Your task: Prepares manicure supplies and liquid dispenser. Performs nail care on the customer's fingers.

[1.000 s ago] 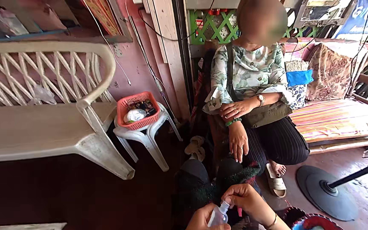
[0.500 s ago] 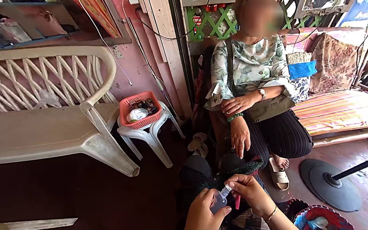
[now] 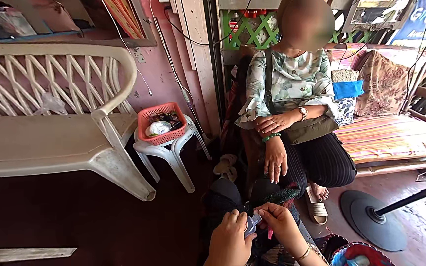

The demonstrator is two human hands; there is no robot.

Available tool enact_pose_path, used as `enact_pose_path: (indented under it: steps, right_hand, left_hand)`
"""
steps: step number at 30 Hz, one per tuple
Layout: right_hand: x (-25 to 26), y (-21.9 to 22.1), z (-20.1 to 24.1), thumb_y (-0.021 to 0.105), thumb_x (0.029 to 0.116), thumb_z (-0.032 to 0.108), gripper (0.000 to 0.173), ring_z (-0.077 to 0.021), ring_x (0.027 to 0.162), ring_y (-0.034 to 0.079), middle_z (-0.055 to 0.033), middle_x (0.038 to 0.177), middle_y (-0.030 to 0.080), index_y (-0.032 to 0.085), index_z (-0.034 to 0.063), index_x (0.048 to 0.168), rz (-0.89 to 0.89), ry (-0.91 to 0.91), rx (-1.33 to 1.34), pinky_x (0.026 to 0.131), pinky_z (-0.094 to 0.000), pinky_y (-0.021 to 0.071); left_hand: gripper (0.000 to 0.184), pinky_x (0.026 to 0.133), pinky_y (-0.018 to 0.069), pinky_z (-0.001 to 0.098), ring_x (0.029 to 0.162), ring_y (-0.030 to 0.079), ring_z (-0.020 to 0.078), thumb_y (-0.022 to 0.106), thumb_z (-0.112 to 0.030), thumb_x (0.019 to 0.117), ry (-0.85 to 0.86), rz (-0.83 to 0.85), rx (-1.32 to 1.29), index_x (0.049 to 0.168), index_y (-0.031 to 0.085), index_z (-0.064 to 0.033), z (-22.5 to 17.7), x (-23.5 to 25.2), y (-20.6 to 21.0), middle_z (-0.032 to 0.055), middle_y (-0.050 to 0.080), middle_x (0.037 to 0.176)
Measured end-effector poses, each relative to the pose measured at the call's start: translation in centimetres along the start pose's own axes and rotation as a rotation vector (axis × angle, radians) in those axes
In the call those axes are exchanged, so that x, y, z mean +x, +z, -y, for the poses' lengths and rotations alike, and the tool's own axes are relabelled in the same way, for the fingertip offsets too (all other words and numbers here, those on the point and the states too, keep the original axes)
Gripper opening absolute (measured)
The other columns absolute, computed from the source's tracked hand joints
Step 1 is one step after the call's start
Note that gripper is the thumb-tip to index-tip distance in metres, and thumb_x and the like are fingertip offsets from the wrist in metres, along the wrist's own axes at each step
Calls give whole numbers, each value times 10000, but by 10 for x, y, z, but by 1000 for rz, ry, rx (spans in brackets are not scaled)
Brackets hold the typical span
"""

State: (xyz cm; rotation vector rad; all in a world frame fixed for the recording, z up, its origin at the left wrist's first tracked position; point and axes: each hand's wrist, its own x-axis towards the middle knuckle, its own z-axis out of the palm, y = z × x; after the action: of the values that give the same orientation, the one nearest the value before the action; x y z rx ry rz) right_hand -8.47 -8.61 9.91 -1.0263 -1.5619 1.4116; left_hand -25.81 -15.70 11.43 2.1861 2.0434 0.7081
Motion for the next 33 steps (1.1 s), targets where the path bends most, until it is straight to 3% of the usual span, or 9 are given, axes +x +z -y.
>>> enact_pose_path:
  steps: [4, 7, 10, 17, 21, 24, 26, 29, 33]
  right_hand:
    - [-5, 0, 2, 707, 936, 52, 159, -117, 830, 737, -73, 1003, 760, 757, 9, 1080, -19, -72, -26, 783, -267, 632]
    - [-5, 0, 4, 783, 866, 59, 119, -119, 752, 734, -67, 929, 762, 769, 22, 978, -86, -85, -23, 704, -269, 637]
    - [-5, 0, 6, 781, 871, 55, 62, -134, 698, 736, -67, 858, 765, 755, 18, 914, -112, -52, 1, 672, -284, 642]
    - [-7, 5, -2, 729, 893, -19, 146, -154, 793, 759, -95, 984, 778, 753, -16, 1037, -63, 32, 45, 777, -296, 650]
    - [-9, 6, -6, 759, 865, 3, 73, -135, 710, 748, -65, 882, 775, 757, 1, 938, -147, -35, -54, 695, -288, 654]
    - [-4, -3, -6, 729, 888, 10, 45, -151, 682, 734, -84, 845, 767, 748, -6, 925, -207, -120, 28, 655, -304, 641]
    - [0, -9, -6, 690, 930, 27, 97, -164, 704, 734, -102, 841, 763, 759, -21, 977, -219, -128, 102, 685, -300, 638]
    - [-3, -7, -8, 619, 977, 56, 169, -137, 783, 750, -77, 940, 770, 749, -13, 1062, -182, -214, -16, 758, -272, 644]
    - [-3, 2, -5, 732, 876, 38, 133, -96, 781, 733, -50, 938, 754, 769, 11, 1002, -194, -293, -149, 727, -261, 640]
  left_hand:
    - [463, 649, 605, 426, 931, 717, 313, 844, -358, 749, 44, -10, 142, 1096, 778, -59, -3, 8, -4, 141, 722, 1019]
    - [463, 629, 600, 417, 948, 717, 313, 834, -342, 768, 62, 19, 204, 1120, 769, -49, -10, 12, -9, 140, 723, 1051]
    - [462, 588, 590, 400, 925, 721, 292, 842, -339, 751, 88, -4, 292, 1103, 773, -47, -14, 14, -9, 122, 728, 1037]
    - [386, 569, 574, 357, 922, 720, 250, 816, -222, 763, 117, 59, 454, 1108, 773, -55, -17, 19, -8, 99, 730, 1058]
    - [367, 595, 585, 395, 938, 715, 285, 799, -219, 797, 95, 121, 330, 1115, 753, -42, -14, 23, -9, 118, 721, 1067]
    - [533, 752, 602, 445, 1044, 689, 335, 759, -418, 866, 16, 170, 109, 1219, 703, -23, -10, 25, -11, 165, 699, 1149]
    - [564, 707, 608, 413, 979, 708, 309, 790, -464, 810, 38, 42, 83, 1176, 731, -38, -10, 23, -1, 147, 718, 1081]
    - [543, 676, 600, 400, 970, 707, 303, 786, -421, 821, 31, 30, 130, 1197, 727, -34, -14, 25, 0, 148, 713, 1096]
    - [485, 645, 605, 473, 922, 714, 340, 841, -343, 762, 3, -70, 48, 1133, 746, -44, -8, 20, -1, 156, 713, 1018]
